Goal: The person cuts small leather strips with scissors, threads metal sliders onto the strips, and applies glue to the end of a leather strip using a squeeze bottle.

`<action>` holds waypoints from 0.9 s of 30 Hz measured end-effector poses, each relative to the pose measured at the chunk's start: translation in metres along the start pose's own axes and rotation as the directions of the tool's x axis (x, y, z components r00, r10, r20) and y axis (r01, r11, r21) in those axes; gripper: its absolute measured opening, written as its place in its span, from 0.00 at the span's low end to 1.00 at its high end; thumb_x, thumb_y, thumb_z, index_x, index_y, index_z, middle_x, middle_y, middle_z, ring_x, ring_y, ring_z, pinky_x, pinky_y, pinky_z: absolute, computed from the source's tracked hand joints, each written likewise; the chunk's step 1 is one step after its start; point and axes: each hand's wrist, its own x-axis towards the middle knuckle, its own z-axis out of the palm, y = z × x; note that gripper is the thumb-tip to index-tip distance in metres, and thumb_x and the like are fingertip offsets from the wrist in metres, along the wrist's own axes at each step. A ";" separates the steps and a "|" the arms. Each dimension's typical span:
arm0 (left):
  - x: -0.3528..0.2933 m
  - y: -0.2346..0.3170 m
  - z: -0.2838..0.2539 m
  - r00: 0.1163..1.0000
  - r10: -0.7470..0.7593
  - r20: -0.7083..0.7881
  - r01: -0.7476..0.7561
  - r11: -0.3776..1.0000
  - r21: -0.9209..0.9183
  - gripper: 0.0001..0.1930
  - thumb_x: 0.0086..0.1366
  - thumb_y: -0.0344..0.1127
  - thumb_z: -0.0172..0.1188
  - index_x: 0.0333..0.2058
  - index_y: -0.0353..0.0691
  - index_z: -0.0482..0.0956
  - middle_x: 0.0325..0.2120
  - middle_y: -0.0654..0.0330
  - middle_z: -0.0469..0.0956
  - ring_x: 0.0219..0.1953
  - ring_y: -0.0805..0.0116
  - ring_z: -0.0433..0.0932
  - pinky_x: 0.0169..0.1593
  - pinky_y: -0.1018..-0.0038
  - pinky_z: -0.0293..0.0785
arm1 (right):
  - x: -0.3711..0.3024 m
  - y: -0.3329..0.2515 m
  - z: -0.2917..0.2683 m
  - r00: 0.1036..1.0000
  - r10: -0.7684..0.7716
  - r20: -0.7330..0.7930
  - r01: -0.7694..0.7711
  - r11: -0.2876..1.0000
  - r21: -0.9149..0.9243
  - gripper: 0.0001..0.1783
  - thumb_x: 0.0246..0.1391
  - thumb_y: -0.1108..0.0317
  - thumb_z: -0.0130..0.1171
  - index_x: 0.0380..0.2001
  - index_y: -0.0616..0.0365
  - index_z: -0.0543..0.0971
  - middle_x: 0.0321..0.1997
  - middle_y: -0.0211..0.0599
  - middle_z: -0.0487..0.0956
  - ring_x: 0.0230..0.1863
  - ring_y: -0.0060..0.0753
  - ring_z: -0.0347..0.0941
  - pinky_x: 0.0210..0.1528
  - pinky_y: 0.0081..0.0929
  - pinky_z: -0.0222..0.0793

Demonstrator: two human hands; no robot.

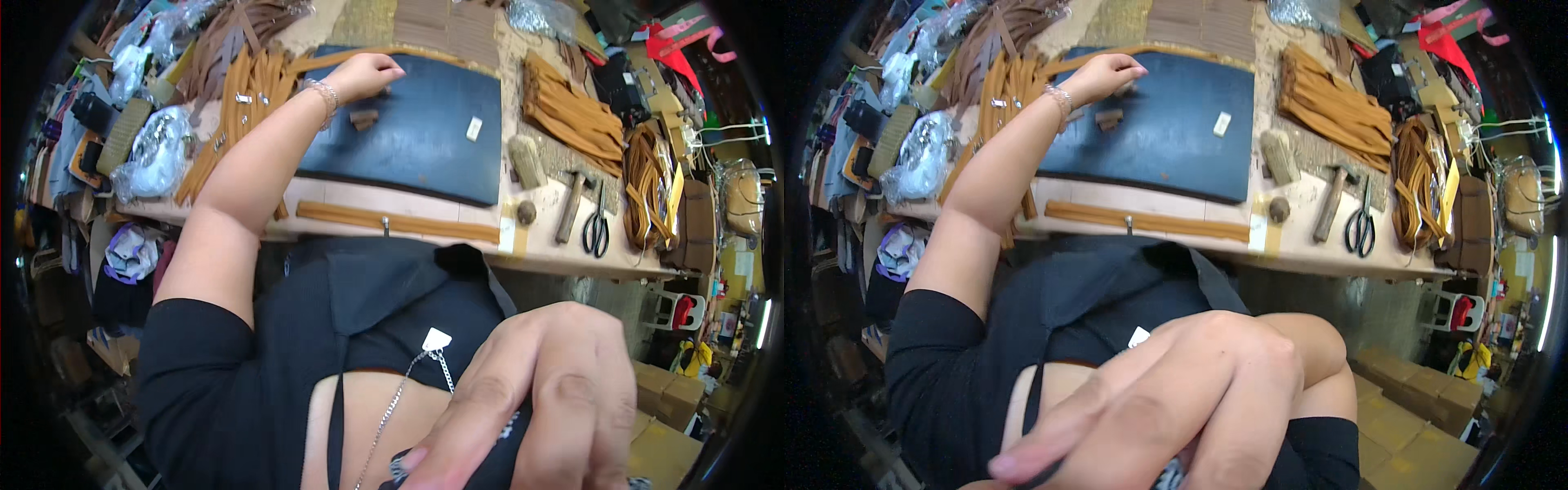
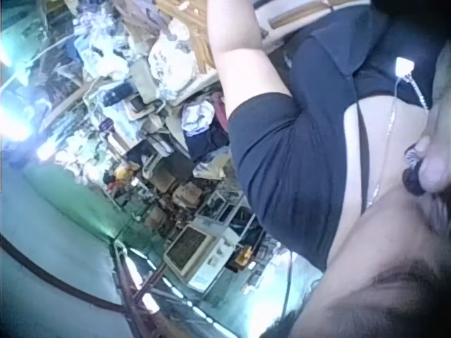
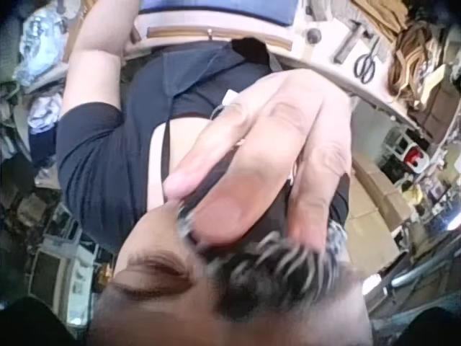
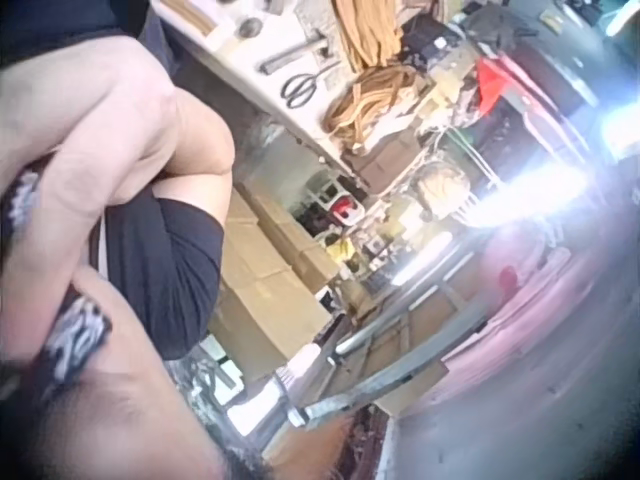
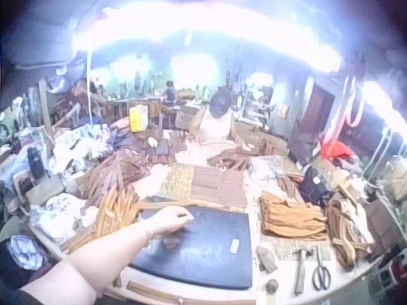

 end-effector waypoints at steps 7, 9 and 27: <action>0.097 -0.096 -0.011 0.964 0.041 -0.262 0.103 0.853 0.512 0.16 0.67 0.43 0.53 0.42 0.40 0.84 0.44 0.46 0.79 0.49 0.48 0.78 0.56 0.59 0.72 | 0.004 0.000 -0.033 0.980 -0.198 -0.021 0.197 0.980 -0.024 0.14 0.63 0.67 0.58 0.49 0.59 0.80 0.59 0.76 0.69 0.59 0.84 0.65 0.55 0.73 0.67; 0.102 -0.124 -0.011 0.954 0.121 -0.275 0.069 0.803 0.592 0.18 0.68 0.47 0.53 0.38 0.39 0.83 0.41 0.47 0.80 0.47 0.48 0.78 0.53 0.58 0.73 | 0.012 -0.005 -0.025 0.913 -0.279 -0.297 0.293 0.956 0.004 0.10 0.58 0.75 0.60 0.41 0.71 0.82 0.56 0.77 0.72 0.60 0.75 0.69 0.63 0.60 0.65; 0.092 -0.104 0.011 0.853 0.317 -0.415 -0.101 0.880 0.464 0.20 0.66 0.51 0.58 0.26 0.38 0.79 0.30 0.51 0.77 0.39 0.48 0.76 0.45 0.59 0.73 | -0.182 0.019 0.051 -0.046 0.128 -0.991 -0.335 0.932 0.136 0.18 0.54 0.76 0.66 0.45 0.53 0.71 0.48 0.27 0.75 0.51 0.19 0.70 0.56 0.23 0.67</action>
